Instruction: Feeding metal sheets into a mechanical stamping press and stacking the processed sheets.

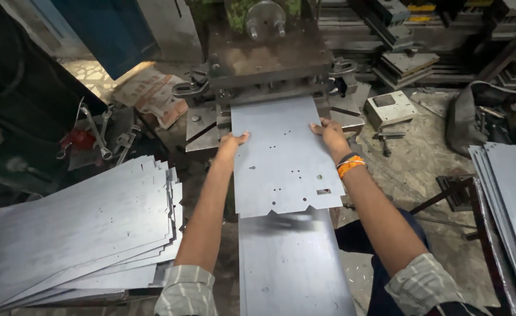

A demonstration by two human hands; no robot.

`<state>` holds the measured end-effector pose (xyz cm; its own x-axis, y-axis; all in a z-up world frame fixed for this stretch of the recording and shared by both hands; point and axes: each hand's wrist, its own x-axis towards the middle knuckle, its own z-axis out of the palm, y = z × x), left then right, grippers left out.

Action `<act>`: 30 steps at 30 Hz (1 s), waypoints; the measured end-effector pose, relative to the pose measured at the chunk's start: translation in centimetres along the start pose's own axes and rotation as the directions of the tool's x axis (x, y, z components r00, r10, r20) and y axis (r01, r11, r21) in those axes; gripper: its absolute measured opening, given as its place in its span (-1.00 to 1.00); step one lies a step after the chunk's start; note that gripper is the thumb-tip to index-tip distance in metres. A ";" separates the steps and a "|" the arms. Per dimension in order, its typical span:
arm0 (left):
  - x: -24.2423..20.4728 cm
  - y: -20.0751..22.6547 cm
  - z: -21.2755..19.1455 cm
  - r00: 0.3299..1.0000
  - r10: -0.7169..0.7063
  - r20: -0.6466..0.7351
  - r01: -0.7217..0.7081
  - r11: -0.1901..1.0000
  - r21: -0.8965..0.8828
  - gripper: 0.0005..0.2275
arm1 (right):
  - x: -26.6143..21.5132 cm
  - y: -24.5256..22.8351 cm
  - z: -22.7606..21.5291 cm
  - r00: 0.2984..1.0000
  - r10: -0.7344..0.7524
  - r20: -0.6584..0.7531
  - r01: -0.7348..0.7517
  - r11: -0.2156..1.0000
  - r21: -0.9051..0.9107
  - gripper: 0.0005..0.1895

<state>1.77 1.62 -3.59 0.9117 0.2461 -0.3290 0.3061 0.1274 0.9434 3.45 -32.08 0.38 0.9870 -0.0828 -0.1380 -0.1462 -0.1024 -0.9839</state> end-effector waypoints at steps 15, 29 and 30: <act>-4.1 0.5 0.3 0.995 0.022 0.100 -0.007 0.989 -0.151 -0.34 | -2.6 0.1 -0.2 0.997 -0.067 -0.038 0.070 0.994 0.081 -0.30; -40.3 -8.9 -4.4 0.972 -0.130 0.194 0.188 0.930 -0.315 -0.44 | -36.6 5.6 -6.3 0.979 0.198 0.055 -0.203 0.892 0.405 -0.34; -42.1 -9.0 -4.4 0.975 -0.127 0.184 0.182 0.930 -0.321 -0.48 | -37.4 7.5 -6.9 0.987 0.148 0.067 -0.163 0.897 0.411 -0.43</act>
<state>-40.59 -5.64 1.63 0.9002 0.0470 -0.4329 0.3620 0.4715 0.8041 -35.06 -36.59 -1.04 0.9567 -0.0304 -0.2896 -0.2641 0.3289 -0.9067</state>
